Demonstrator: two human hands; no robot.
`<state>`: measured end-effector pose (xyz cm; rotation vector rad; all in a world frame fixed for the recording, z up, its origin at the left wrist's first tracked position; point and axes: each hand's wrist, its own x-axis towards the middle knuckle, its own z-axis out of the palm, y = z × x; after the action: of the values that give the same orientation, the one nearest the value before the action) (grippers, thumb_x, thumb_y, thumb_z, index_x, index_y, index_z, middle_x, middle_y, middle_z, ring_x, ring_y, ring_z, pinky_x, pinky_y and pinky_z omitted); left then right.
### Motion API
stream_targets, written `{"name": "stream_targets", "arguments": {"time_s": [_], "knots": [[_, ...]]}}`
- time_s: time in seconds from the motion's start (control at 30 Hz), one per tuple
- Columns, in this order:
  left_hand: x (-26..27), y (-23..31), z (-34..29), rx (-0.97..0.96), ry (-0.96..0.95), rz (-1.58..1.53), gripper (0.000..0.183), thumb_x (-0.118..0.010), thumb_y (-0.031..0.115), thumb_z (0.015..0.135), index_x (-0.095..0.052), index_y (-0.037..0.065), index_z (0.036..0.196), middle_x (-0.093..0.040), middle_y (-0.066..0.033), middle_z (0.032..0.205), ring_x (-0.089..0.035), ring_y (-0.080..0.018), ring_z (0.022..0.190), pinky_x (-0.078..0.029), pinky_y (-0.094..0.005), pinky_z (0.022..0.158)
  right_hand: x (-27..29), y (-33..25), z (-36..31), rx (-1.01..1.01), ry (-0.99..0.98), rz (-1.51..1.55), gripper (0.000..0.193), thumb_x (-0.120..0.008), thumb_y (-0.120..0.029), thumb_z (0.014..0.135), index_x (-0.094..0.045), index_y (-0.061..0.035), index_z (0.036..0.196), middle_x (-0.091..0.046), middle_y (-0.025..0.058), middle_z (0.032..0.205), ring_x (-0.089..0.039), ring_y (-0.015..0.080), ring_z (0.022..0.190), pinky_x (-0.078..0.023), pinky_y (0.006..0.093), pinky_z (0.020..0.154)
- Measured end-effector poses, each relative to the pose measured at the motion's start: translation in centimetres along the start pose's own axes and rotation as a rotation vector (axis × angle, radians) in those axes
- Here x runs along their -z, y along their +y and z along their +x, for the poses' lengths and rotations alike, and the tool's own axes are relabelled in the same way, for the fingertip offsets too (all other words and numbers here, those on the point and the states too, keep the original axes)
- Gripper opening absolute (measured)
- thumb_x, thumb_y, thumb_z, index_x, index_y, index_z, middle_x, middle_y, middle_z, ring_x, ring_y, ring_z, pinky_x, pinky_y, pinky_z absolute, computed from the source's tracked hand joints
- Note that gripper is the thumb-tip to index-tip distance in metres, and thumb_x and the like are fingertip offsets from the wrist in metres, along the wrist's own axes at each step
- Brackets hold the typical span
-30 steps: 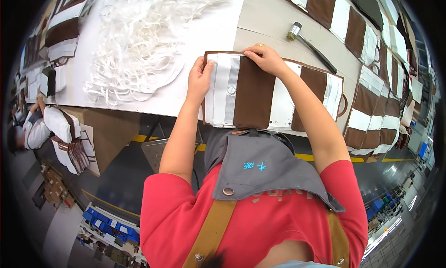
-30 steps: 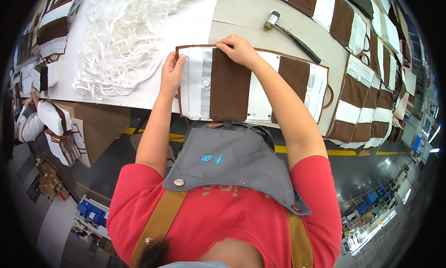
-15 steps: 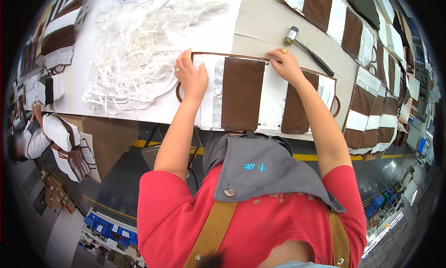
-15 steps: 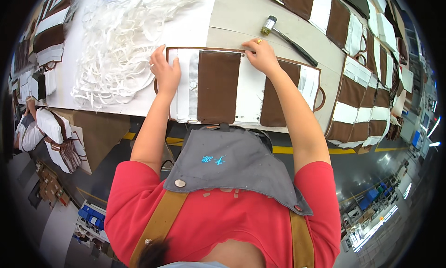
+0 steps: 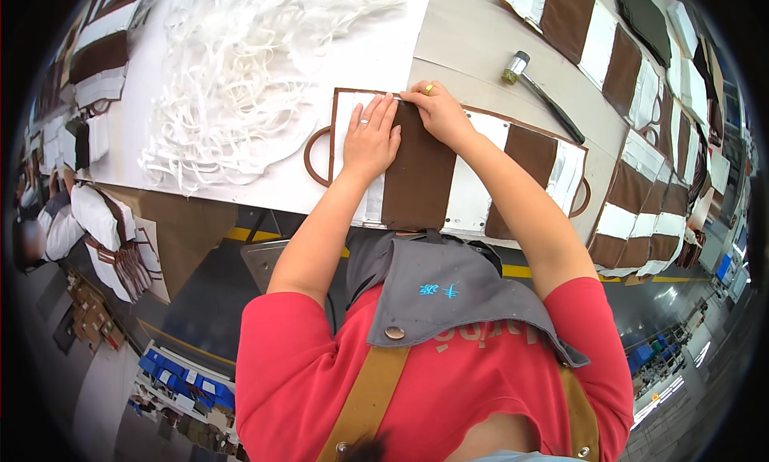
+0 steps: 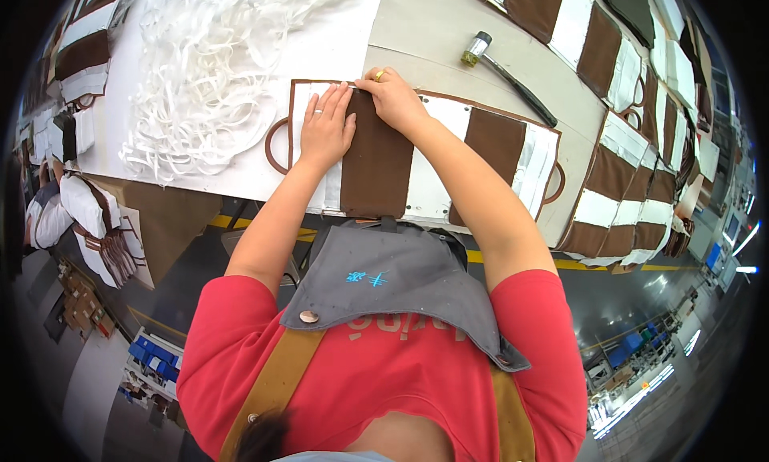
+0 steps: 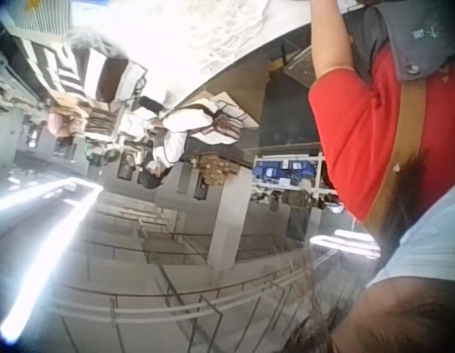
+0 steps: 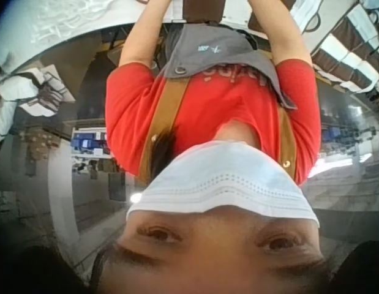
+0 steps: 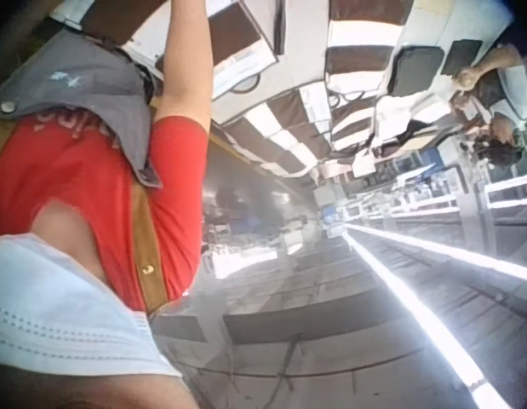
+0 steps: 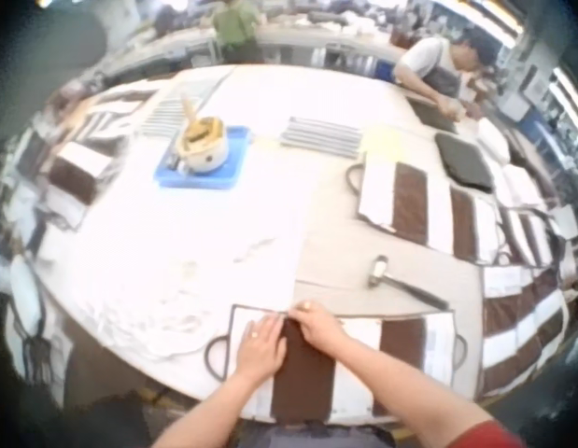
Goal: The person assembles a brown and white striped tote bag by hand. They align the bag's edges, insert a white elastic strap into the top hem, and use a hammer to secure the strap in place. The person then flips the bag over to inspect the finished side.
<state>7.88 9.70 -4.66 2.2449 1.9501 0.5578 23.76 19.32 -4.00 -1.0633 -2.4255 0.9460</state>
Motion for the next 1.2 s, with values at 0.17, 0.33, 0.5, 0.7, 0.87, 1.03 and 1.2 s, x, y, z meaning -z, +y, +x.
{"name": "stream_targets", "arguments": {"time_s": [0.17, 0.33, 0.5, 0.7, 0.87, 1.03, 1.2], "knots": [[-0.2, 0.1, 0.5, 0.057, -0.001, -0.018, 0.047, -0.057, 0.026, 0.084, -0.051, 0.009, 0.127, -0.05, -0.004, 0.128, -0.044, -0.0204, 0.122, -0.031, -0.0407, 0.106, 0.9, -0.4, 0.4, 0.24, -0.098, -0.307, 0.038, -0.056, 0.002, 0.073, -0.061, -0.0055, 0.111, -0.058, 0.0025, 0.101, -0.053, 0.0211, 0.091, -0.048, 0.0313, 0.079], [0.1, -0.2, 0.8, 0.018, -0.007, 0.019, 0.044, -0.058, 0.026, 0.084, -0.053, 0.009, 0.124, -0.05, -0.0041, 0.128, -0.045, -0.0197, 0.121, -0.031, -0.04, 0.105, 2.9, 0.9, -1.0, 0.294, -0.117, -0.395, 0.038, -0.057, 0.002, 0.072, -0.062, -0.007, 0.108, -0.058, 0.0035, 0.098, -0.053, 0.0222, 0.086, -0.048, 0.0321, 0.078], [0.7, -0.8, 0.2, 0.012, 0.016, -0.127, 0.037, -0.057, 0.023, 0.084, -0.055, 0.007, 0.118, -0.048, -0.0049, 0.13, -0.042, -0.0205, 0.123, -0.029, -0.0415, 0.106, 7.5, 4.1, -7.6, 0.004, 0.115, -0.385, 0.032, -0.056, 0.004, 0.073, -0.064, -0.0061, 0.102, -0.063, 0.0081, 0.093, -0.057, 0.0274, 0.091, -0.047, 0.0364, 0.08], [1.4, -3.5, -2.2, 0.458, 0.205, -0.244, 0.048, -0.06, 0.016, 0.081, -0.045, 0.002, 0.125, -0.048, -0.0148, 0.122, -0.046, -0.0322, 0.111, -0.036, -0.0465, 0.091, 13.3, 9.6, -16.0, -0.32, 0.21, -0.394, 0.026, -0.061, -0.006, 0.079, -0.062, -0.009, 0.104, -0.06, 0.009, 0.102, -0.056, 0.0315, 0.095, -0.046, 0.0407, 0.081], [2.1, -4.9, 0.4, 0.738, 0.084, -0.645, 0.036, -0.06, 0.017, 0.084, -0.053, -0.001, 0.115, -0.06, -0.0104, 0.096, -0.058, -0.0213, 0.088, -0.042, -0.0348, 0.081, 14.6, 11.2, -16.6, -0.507, 0.008, -0.437, 0.025, -0.068, -0.017, 0.075, -0.061, -0.013, 0.099, -0.058, 0.0052, 0.097, -0.056, 0.0251, 0.097, -0.042, 0.0427, 0.081], [4.3, -4.0, 1.2, 0.686, 0.129, -0.855, 0.02, -0.057, 0.015, 0.088, -0.061, -0.003, 0.096, -0.061, -0.0037, 0.083, -0.053, -0.0089, 0.077, -0.042, -0.0226, 0.071, 15.6, 11.8, -17.4, -0.515, -0.103, -0.27, 0.023, -0.066, -0.021, 0.079, -0.06, -0.009, 0.098, -0.059, 0.007, 0.095, -0.059, 0.0234, 0.092, -0.044, 0.0361, 0.08], [7.5, -0.5, 0.9, 0.562, 0.259, -0.968, 0.018, -0.051, 0.013, 0.093, -0.058, -0.001, 0.103, -0.06, -0.0017, 0.09, -0.051, -0.0081, 0.081, -0.041, -0.0226, 0.075, 13.7, 7.5, -14.5, -0.487, -0.033, 0.154, 0.032, -0.061, -0.027, 0.086, -0.062, -0.0057, 0.11, -0.066, 0.0119, 0.098, -0.062, 0.0255, 0.093, -0.047, 0.0331, 0.083]]}}
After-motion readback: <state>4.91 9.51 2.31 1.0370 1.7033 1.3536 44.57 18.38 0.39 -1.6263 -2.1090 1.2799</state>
